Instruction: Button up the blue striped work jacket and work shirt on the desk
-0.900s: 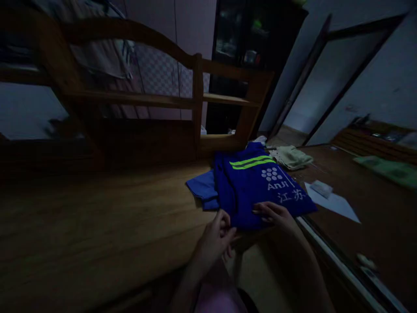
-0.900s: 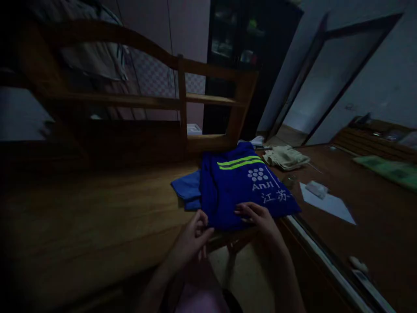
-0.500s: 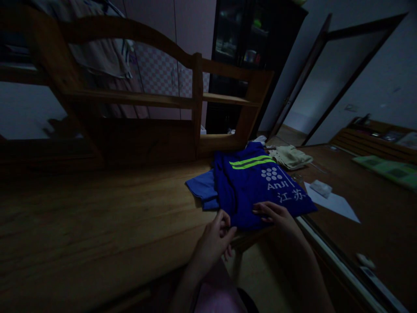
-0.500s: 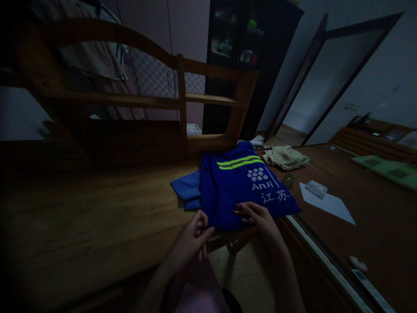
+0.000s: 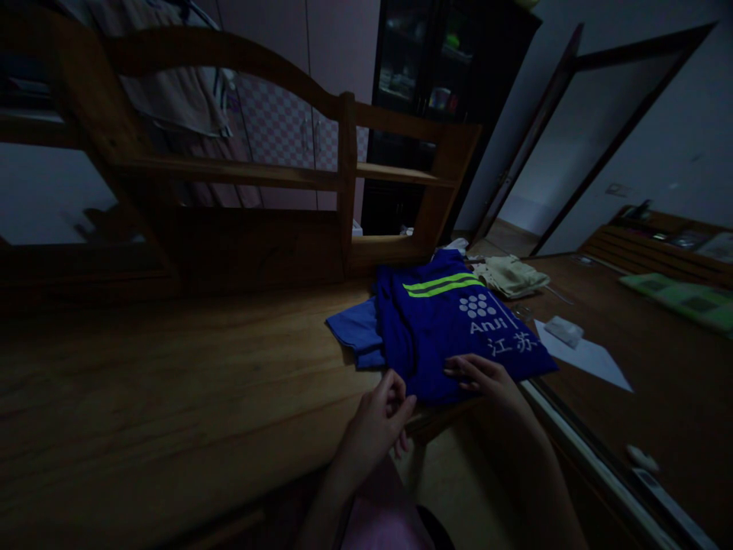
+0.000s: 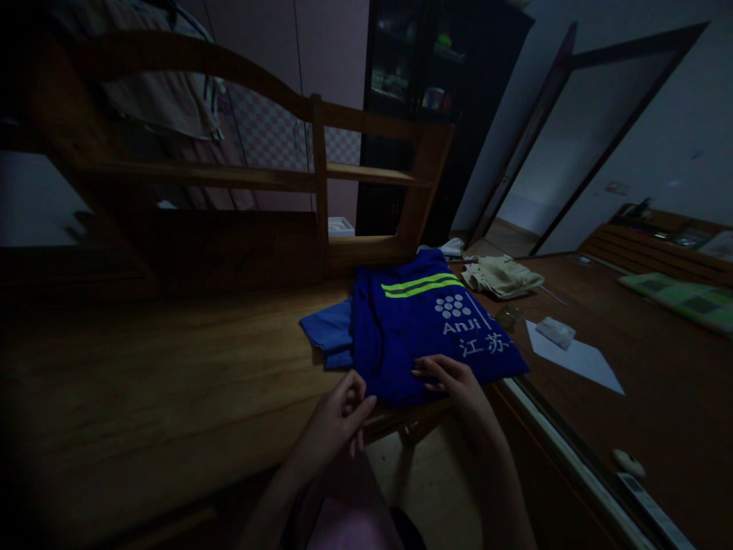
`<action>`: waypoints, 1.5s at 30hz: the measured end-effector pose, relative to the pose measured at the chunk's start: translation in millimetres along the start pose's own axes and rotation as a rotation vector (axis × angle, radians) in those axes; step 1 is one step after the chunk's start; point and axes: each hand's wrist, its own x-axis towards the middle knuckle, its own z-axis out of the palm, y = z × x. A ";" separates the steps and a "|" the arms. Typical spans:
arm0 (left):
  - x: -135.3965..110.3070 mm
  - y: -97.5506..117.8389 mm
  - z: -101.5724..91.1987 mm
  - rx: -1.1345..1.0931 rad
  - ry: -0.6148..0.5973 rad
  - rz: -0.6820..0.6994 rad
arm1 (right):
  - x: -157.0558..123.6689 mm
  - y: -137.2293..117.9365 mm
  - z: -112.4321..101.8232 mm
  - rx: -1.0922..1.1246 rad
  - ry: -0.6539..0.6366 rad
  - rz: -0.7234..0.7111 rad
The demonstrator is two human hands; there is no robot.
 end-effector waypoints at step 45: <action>-1.4 4.0 0.7 0.098 -0.019 -0.003 | -2.3 -2.2 -0.2 0.007 0.006 -0.002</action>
